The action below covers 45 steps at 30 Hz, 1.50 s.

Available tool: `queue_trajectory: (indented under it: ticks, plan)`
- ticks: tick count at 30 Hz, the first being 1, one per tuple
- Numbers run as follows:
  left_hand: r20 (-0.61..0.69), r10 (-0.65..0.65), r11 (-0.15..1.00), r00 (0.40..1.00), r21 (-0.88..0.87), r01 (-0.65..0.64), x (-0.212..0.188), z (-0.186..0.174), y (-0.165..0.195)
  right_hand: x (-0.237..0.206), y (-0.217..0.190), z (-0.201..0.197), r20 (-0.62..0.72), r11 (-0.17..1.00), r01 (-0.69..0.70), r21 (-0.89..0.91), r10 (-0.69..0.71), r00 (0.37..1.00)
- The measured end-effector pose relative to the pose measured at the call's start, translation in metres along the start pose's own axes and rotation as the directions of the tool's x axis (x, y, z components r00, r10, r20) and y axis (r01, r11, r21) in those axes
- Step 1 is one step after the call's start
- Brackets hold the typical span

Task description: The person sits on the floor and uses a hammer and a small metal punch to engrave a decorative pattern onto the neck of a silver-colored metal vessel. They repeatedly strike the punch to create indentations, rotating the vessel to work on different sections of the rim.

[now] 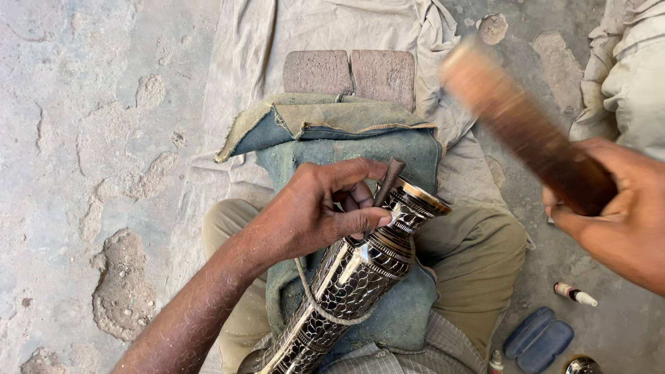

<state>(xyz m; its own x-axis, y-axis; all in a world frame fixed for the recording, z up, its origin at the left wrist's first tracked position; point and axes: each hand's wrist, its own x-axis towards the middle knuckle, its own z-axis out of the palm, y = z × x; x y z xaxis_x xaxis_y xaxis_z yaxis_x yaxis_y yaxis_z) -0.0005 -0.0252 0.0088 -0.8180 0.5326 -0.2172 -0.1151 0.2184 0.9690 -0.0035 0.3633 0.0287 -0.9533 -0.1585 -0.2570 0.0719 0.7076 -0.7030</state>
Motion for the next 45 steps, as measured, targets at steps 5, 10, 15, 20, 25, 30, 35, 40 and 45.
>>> queue_trajectory:
  ticks: [5,10,15,20,25,30,35,40,45]
  plan:
    - [-0.024,0.072,0.997,0.997,0.01,-0.072,0.001,0.002,-0.001,0.013,-0.029,0.004,0.012,0.999,-0.005,-0.04,0.005,1.0]
    - [-0.011,0.112,0.992,0.994,-0.063,-0.112,0.0,0.002,-0.006,0.015,-0.066,0.004,0.082,0.953,-0.136,-0.272,0.163,0.983]
    - [0.022,0.125,0.992,0.992,-0.039,-0.124,0.002,0.001,-0.007,0.005,-0.059,0.004,0.06,0.859,-0.152,-0.489,0.207,0.977]
    - [0.021,0.16,0.986,0.987,-0.04,-0.159,0.002,0.0,-0.009,-0.002,-0.038,-0.006,0.139,0.771,-0.043,-0.635,0.169,0.976]
    - [0.026,0.165,0.986,0.986,-0.032,-0.164,0.005,0.0,-0.013,-0.009,-0.022,-0.007,0.056,0.903,-0.084,-0.421,0.119,0.991]
    - [0.054,0.237,0.97,0.97,-0.062,-0.233,0.006,-0.002,-0.017,-0.012,-0.018,-0.003,0.025,0.959,-0.022,-0.283,0.03,0.999]
    - [0.075,0.265,0.963,0.961,-0.079,-0.259,0.005,-0.002,-0.019,-0.016,-0.032,0.0,0.03,0.955,0.005,-0.296,0.003,1.0]
    - [0.045,0.22,0.966,0.974,-0.147,-0.212,0.006,-0.003,-0.019,-0.023,-0.041,0.009,-0.117,0.957,-0.028,-0.289,-0.006,0.993]
    - [0.014,0.155,0.949,0.988,-0.28,-0.145,0.006,-0.002,-0.021,-0.008,-0.02,0.006,-0.087,0.998,-0.062,0.027,0.064,0.994]
